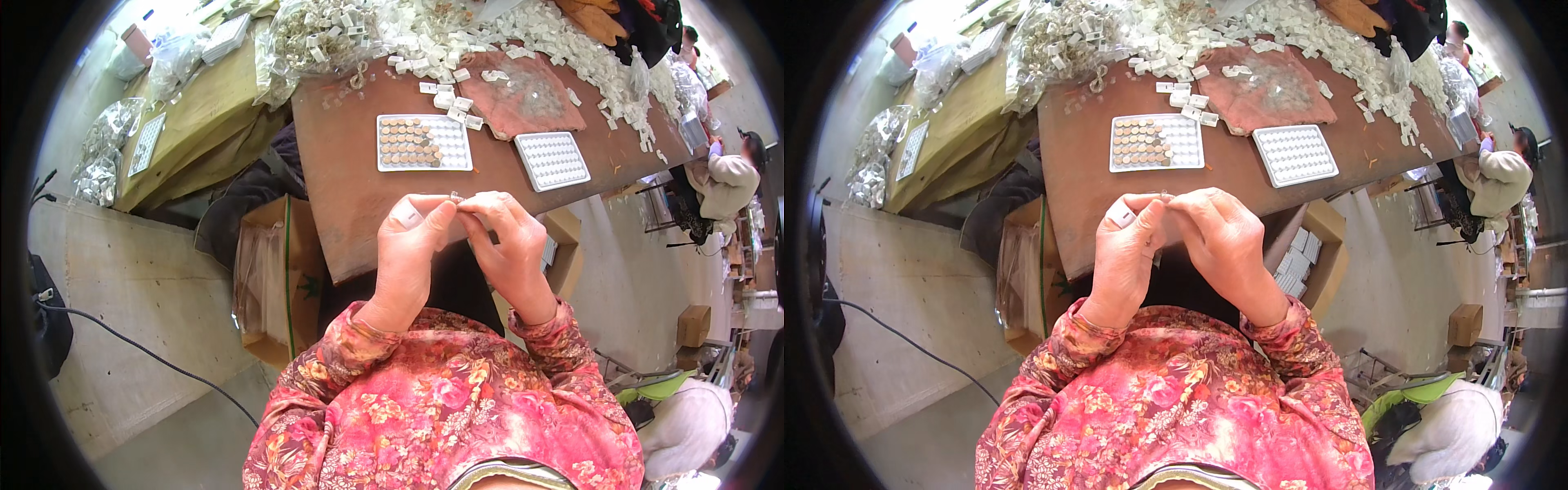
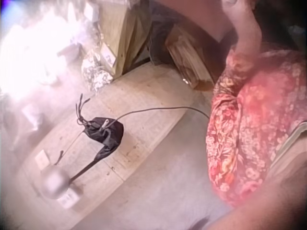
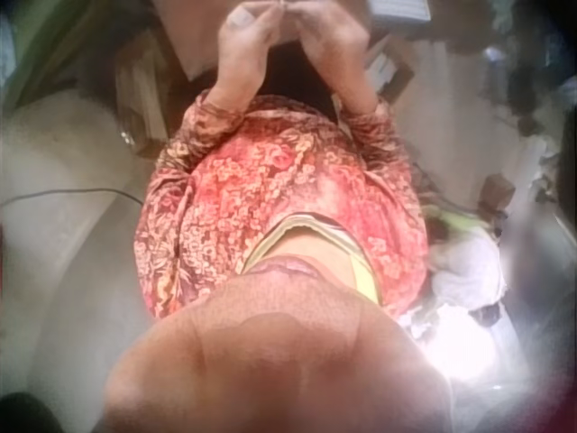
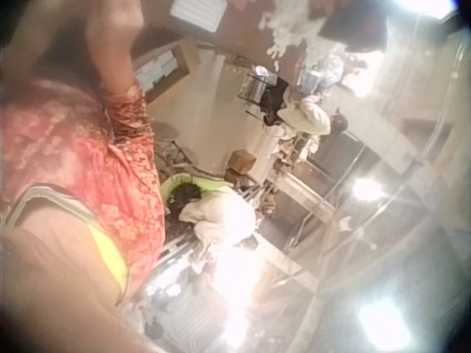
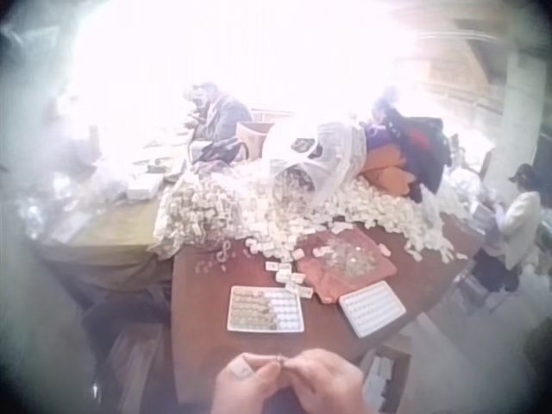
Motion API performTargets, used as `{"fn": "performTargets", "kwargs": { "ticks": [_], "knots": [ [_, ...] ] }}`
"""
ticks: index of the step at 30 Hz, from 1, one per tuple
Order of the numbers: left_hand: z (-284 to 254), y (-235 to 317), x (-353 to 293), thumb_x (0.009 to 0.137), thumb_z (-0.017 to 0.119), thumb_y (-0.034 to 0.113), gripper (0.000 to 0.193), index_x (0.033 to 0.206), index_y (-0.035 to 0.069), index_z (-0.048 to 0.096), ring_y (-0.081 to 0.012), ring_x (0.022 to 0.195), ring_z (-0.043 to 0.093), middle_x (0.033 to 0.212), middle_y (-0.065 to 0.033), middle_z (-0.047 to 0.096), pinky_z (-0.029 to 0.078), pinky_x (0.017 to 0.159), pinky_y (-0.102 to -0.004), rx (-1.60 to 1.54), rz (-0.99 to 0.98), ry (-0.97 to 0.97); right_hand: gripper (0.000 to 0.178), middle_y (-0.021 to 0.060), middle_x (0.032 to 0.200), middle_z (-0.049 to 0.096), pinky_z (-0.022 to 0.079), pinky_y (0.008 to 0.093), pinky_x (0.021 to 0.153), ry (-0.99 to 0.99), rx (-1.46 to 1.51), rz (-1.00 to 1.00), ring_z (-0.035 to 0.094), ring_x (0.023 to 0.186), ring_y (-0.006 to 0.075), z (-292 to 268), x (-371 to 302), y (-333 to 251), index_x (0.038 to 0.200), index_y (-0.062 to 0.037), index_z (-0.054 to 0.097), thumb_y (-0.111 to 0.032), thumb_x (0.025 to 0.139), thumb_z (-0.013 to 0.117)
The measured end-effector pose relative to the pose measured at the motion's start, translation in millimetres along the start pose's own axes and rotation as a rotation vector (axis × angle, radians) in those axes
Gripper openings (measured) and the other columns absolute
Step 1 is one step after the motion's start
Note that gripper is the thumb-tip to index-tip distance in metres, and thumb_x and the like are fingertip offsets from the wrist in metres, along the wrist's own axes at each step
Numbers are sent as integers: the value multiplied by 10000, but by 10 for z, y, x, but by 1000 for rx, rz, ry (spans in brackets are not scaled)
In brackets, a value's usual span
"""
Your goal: The person repeatedly picks small white plastic housings and metallic components from a table, inserts the metal parts into the housings, and places the assembled units into a white tray. The person also briefly inspects a component with a flashlight.
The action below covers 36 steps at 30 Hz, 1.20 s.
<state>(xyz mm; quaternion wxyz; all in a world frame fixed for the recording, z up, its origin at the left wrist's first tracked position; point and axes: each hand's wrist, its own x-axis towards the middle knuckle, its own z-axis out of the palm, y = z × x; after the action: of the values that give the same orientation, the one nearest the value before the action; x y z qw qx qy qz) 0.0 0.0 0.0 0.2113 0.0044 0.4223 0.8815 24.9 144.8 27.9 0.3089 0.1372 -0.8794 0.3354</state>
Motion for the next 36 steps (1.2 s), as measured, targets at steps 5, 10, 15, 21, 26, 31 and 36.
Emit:
{"fn": "performTargets", "kwargs": {
  "ticks": [5,10,15,21,26,31,36],
  "knots": [
    [52,103,-23,980,525,165,178,1063,18,583,-89,788,572,998,-29,614,497,779,-274,-229,-48,-33,98,63,824,682,522,245,657,-129,664,630,665,735,151,-107,22,-4,949,2,643,13,853,657],
    [-62,208,-12,980,523,187,186,1023,17,586,-144,842,602,950,-56,631,507,824,-319,-98,-135,-147,118,42,799,664,487,210,654,-310,1050,776,617,718,86,-82,74,55,960,24,654,-36,859,665],
    [-103,194,-9,973,535,187,172,995,25,586,-163,858,607,906,-68,639,503,823,-317,-135,-183,-153,114,46,813,666,496,220,663,-304,1119,805,623,726,93,-42,49,87,947,20,658,-50,858,674],
    [-131,175,-12,965,542,175,203,1093,19,559,-175,931,596,998,-76,619,480,873,-315,-294,-193,-203,125,45,821,663,514,230,671,-285,1216,818,628,714,104,-13,28,129,960,7,654,-76,868,673],
    [-145,199,-56,961,530,132,346,1266,-14,455,-202,1104,558,1155,-110,571,432,1016,-357,-324,-140,-35,131,43,856,664,554,242,690,-251,1418,994,629,703,90,-7,-13,169,991,-5,642,-95,897,643],
    [-227,232,-108,957,537,117,360,1277,-24,453,-188,1093,580,1191,-123,580,464,988,-336,-66,-131,-29,135,43,900,667,566,250,687,-262,1632,1129,624,679,80,120,-74,221,997,-20,638,-128,917,623],
    [-305,192,-76,909,623,90,309,1190,-14,547,-129,977,611,1089,-69,633,513,844,-263,153,-39,-12,137,29,803,617,538,275,652,-311,1602,1165,592,616,92,175,-92,139,990,-29,615,-152,933,601]
  ]
}}
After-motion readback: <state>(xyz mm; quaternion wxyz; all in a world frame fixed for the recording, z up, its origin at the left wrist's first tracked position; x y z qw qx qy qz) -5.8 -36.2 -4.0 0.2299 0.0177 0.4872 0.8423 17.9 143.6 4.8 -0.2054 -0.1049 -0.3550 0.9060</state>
